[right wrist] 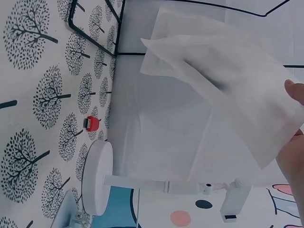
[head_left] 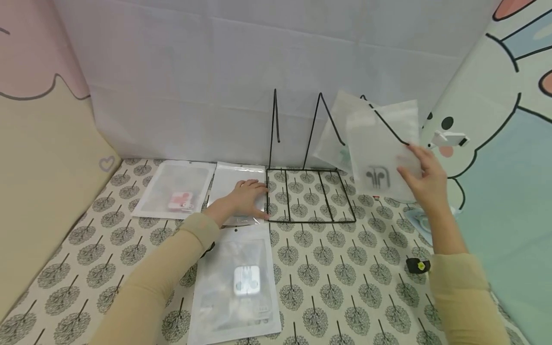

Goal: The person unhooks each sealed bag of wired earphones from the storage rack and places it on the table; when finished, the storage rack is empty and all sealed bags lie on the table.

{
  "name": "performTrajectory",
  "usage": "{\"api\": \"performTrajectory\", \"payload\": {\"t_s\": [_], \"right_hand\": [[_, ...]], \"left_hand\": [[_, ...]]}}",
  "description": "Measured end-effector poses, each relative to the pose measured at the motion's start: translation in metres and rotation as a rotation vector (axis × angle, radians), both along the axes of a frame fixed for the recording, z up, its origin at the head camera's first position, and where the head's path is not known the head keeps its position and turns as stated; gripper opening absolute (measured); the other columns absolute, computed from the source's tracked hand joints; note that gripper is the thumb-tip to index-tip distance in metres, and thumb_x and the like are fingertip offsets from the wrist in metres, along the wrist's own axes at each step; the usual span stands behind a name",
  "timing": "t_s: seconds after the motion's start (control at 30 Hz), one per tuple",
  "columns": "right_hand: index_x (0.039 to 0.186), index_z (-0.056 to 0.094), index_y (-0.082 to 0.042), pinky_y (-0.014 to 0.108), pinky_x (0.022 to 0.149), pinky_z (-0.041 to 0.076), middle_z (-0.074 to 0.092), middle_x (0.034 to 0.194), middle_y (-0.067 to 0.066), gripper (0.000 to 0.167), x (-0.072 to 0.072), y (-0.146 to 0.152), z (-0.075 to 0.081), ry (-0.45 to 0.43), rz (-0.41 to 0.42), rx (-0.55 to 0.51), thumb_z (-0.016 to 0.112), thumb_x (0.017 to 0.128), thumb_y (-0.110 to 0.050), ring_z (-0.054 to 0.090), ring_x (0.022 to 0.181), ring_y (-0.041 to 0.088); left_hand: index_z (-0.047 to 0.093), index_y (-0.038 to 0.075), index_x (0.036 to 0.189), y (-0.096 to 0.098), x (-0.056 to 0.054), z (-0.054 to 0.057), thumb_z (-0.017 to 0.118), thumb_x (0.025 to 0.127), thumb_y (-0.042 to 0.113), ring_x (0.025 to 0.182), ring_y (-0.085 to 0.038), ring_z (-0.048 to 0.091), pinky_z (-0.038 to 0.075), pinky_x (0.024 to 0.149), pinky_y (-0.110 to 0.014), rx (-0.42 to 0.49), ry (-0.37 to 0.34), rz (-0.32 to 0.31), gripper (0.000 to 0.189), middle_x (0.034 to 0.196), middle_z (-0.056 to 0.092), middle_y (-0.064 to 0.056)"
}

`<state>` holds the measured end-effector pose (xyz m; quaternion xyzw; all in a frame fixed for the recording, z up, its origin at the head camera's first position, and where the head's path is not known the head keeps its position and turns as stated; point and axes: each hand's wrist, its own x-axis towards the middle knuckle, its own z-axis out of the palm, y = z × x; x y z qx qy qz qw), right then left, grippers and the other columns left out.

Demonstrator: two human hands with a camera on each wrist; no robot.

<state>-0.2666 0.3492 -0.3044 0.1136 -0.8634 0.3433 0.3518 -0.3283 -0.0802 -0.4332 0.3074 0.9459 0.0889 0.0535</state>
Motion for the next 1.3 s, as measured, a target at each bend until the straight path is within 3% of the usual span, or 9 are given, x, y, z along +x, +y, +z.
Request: {"api": "performTrajectory", "payload": {"t_s": [0.17,0.3,0.43,0.57,0.73,0.87,1.0,1.3], "right_hand": [[0.13,0.058,-0.021,0.006,0.091,0.039,0.056,0.132,0.004,0.066,0.008,0.003,0.003,0.061,-0.002,0.036,0.076,0.072,0.006,0.046,0.113,-0.007],[0.128,0.06,-0.018,0.005,0.094,0.036,0.058,0.128,0.013,0.068,0.018,0.005,0.007,0.131,-0.023,0.071,0.078,0.068,0.007,0.048,0.118,0.0],[0.127,0.061,-0.016,0.003,0.092,0.035,0.059,0.127,0.017,0.068,0.027,0.008,0.011,0.163,-0.021,0.093,0.079,0.066,0.007,0.048,0.117,-0.002],[0.125,0.062,-0.011,0.003,0.087,0.038,0.061,0.124,0.006,0.066,0.033,0.013,0.014,0.196,0.028,0.103,0.078,0.064,0.01,0.048,0.109,-0.008],[0.12,0.065,-0.005,0.007,0.092,0.041,0.059,0.122,-0.009,0.053,0.04,0.019,0.019,0.254,0.085,0.098,0.081,0.07,-0.006,0.052,0.116,0.002],[0.118,0.065,-0.003,0.007,0.093,0.041,0.059,0.123,-0.007,0.05,0.048,0.022,0.023,0.244,0.091,0.1,0.081,0.07,-0.008,0.051,0.12,0.004],[0.119,0.064,-0.003,0.002,0.083,0.042,0.059,0.125,-0.005,0.056,0.058,0.024,0.027,0.206,0.107,0.094,0.08,0.066,0.004,0.053,0.108,-0.004],[0.12,0.064,-0.002,0.0,0.079,0.042,0.059,0.125,-0.005,0.057,0.073,0.031,0.029,0.187,0.128,0.104,0.08,0.066,0.003,0.055,0.102,-0.005]], "left_hand": [[0.033,0.017,0.147,-0.001,-0.001,-0.001,0.06,0.073,0.072,0.143,-0.033,0.017,0.012,0.114,-0.058,-0.014,-0.02,-0.004,0.096,0.154,0.028,-0.006],[0.032,0.018,0.147,0.0,-0.002,0.0,0.056,0.076,0.072,0.142,-0.034,0.018,0.014,0.112,-0.06,0.007,-0.04,0.005,0.092,0.155,0.026,-0.008],[0.033,0.02,0.147,0.002,-0.003,-0.001,0.054,0.079,0.071,0.141,-0.036,0.019,0.015,0.111,-0.062,0.02,-0.047,0.025,0.088,0.155,0.024,-0.01],[0.034,0.022,0.147,0.002,-0.005,-0.002,0.056,0.078,0.07,0.141,-0.037,0.018,0.014,0.111,-0.062,0.025,-0.045,0.026,0.087,0.155,0.023,-0.011],[0.03,0.024,0.148,0.002,-0.007,-0.003,0.057,0.076,0.072,0.142,-0.034,0.017,0.012,0.111,-0.063,0.001,-0.064,0.014,0.091,0.156,0.022,-0.009],[0.028,0.025,0.149,0.001,-0.008,-0.004,0.056,0.075,0.074,0.142,-0.033,0.017,0.012,0.111,-0.063,-0.017,-0.073,0.01,0.093,0.156,0.021,-0.007],[0.029,0.023,0.149,0.001,-0.009,-0.004,0.057,0.074,0.074,0.142,-0.034,0.019,0.014,0.11,-0.063,-0.008,-0.07,0.011,0.094,0.156,0.023,-0.008],[0.028,0.019,0.149,-0.001,-0.01,-0.002,0.059,0.073,0.073,0.142,-0.033,0.018,0.013,0.111,-0.063,-0.009,-0.077,0.033,0.098,0.156,0.023,-0.007]]}}
